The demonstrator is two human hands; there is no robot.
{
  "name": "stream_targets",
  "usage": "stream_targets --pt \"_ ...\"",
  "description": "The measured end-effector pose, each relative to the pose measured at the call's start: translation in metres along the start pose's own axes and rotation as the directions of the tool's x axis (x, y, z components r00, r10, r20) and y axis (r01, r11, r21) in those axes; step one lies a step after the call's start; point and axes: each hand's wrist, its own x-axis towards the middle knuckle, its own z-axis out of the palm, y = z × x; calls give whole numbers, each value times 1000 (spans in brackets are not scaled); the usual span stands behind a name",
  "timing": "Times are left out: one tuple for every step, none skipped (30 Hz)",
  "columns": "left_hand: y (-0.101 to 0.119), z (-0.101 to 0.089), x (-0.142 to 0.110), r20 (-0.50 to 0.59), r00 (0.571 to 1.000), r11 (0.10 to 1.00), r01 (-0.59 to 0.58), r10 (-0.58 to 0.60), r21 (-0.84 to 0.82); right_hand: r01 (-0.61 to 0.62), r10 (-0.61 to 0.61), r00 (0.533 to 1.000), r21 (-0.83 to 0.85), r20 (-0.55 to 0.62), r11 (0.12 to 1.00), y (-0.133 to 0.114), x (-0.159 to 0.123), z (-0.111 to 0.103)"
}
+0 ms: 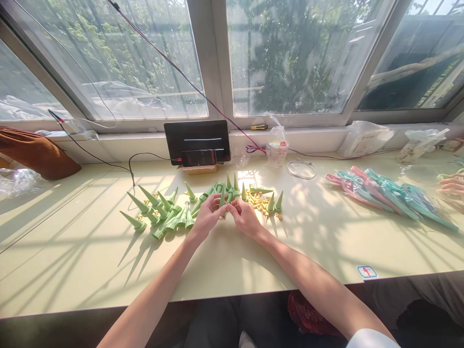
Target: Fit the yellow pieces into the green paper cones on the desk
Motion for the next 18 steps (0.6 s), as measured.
stream_targets --pt "0 0 0 5 1000 1000 0 0 -2 2 -2 1000 -1 -2 1000 0 0 0" --pt "0 0 0 11 1000 1000 1 -1 -4 4 -4 1000 -2 -7 1000 0 0 0" --pt "0 1 0 16 1000 1000 0 0 -3 7 -7 1000 -3 -12 1000 0 0 0" --pt "1 1 -1 23 1000 1000 -1 1 -2 10 -10 1000 -7 -19 1000 0 0 0" --pt "1 1 -1 29 1000 1000 -2 2 0 11 -12 1000 -13 -25 1000 0 0 0" --pt "1 1 -1 34 999 1000 -1 0 2 12 -13 999 -20 -31 1000 1 0 1" --pt "2 1 -1 38 999 1000 1 -2 3 12 -13 999 -28 -36 1000 1 0 1" --pt "2 1 -2 44 999 1000 5 -5 1 12 -13 999 -34 -40 999 1 0 1" --pt "3 1 -2 48 999 1000 8 -7 -2 12 -14 999 -41 -42 999 0 0 1" --pt "3 1 -2 52 999 1000 10 -10 -7 15 -17 999 -47 -43 999 0 0 1" --pt "3 1 -2 56 998 1000 11 -10 -11 18 -20 999 -52 -41 998 0 0 1" --pt "3 1 -2 59 998 1000 9 -8 -14 21 -23 999 -57 -39 998 -1 0 1" --pt "4 2 -2 60 998 1000 4 -3 -15 23 -25 999 -61 -36 998 -1 0 1" --pt "4 2 -2 59 998 1000 -1 2 -14 24 -26 999 -64 -35 998 -1 0 1" --pt "3 2 -2 60 998 1000 -7 8 -11 23 -25 999 -66 -36 998 -1 0 1" --pt "3 2 -2 63 998 1000 -13 13 -6 22 -24 999 -66 -37 998 -1 0 1" --pt "3 2 -2 65 998 1000 -17 17 0 21 -24 999 -65 -40 998 0 0 1" --pt "2 3 -1 67 998 1000 -20 20 6 22 -25 999 -62 -42 998 1 0 1"
